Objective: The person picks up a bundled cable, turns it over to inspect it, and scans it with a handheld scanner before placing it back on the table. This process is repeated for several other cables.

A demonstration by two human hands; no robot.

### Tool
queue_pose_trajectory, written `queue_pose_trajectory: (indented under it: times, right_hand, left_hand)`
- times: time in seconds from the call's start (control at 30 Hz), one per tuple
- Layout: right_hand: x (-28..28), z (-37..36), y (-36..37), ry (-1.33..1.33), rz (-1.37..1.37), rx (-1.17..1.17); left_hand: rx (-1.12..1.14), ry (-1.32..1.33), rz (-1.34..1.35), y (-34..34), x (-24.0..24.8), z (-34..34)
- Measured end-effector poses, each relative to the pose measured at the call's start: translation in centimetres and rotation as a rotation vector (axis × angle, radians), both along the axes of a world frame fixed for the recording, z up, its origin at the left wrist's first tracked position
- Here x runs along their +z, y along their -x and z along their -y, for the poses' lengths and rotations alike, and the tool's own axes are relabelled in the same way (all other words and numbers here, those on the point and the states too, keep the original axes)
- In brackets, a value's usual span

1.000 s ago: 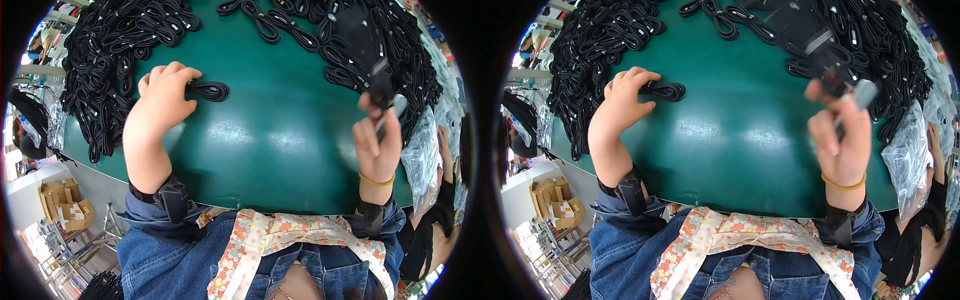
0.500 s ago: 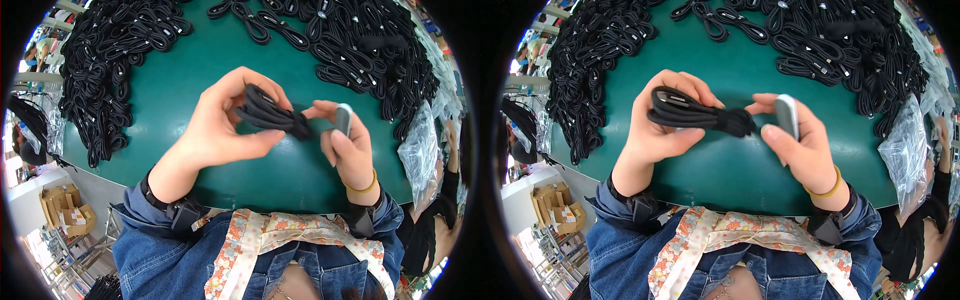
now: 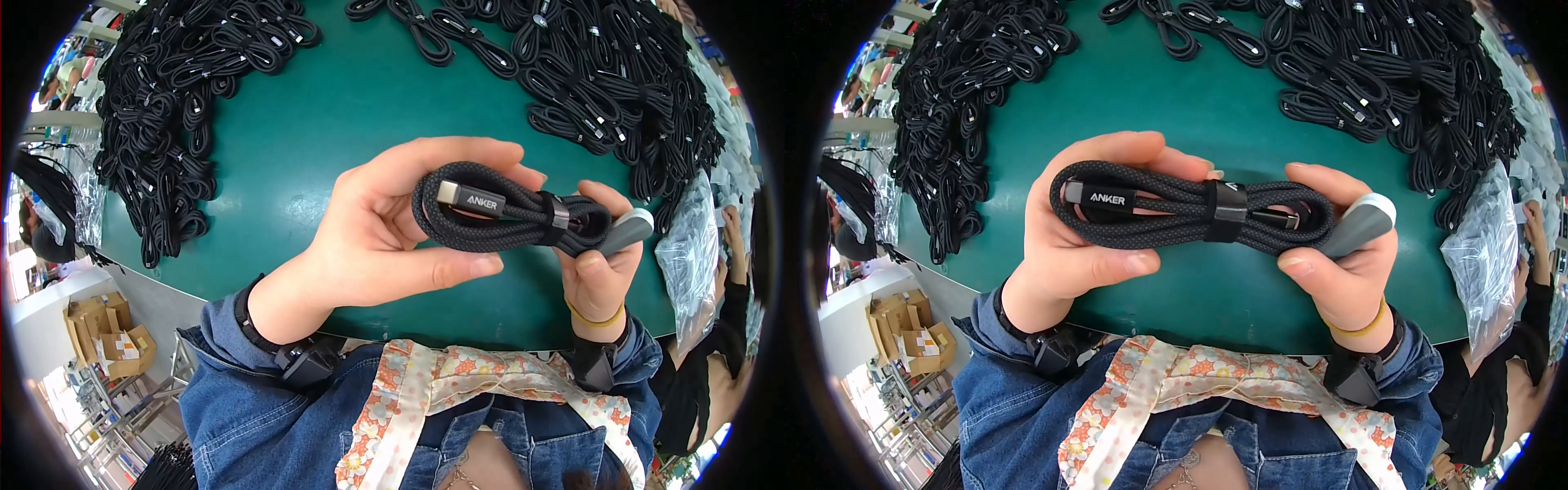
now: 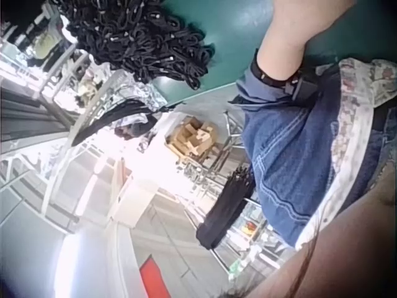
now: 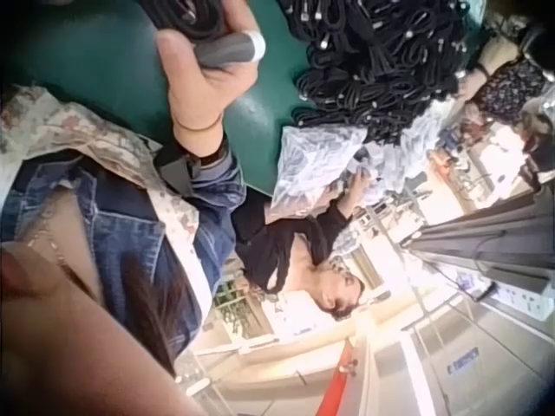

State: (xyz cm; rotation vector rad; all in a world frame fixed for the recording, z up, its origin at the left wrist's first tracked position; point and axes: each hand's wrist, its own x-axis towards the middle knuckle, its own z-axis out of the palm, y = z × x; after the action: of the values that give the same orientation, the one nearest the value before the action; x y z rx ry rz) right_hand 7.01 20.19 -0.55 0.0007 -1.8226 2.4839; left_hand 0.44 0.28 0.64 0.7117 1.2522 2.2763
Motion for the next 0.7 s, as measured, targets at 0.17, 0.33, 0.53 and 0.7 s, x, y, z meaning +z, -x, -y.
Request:
queue_pose_trajectory:
  times: [0.17, 0.33, 0.53, 0.7]
  right_hand:
    - [-0.52, -0.14, -0.42, -0.03, -0.115, -0.054]
    - [-0.5, -0.18, -0.66, -0.092, -0.103, -0.096]
    - [-0.67, -0.39, -0.82, -0.171, -0.133, -0.135]
    - [-0.85, -0.43, -0.86, -0.23, -0.206, -0.171]
  left_hand:
    - [-0.025, -0.004, -0.028, 0.15, 0.15, 0.15]
    - [-0.036, -0.001, 0.01, 0.14, 0.13, 0.1]
    - [-0.021, -0.028, 0.003, 0.09, -0.14, -0.09]
    - [-0.051, -0.063, 0.043, 0.17, -0.29, -0.15]
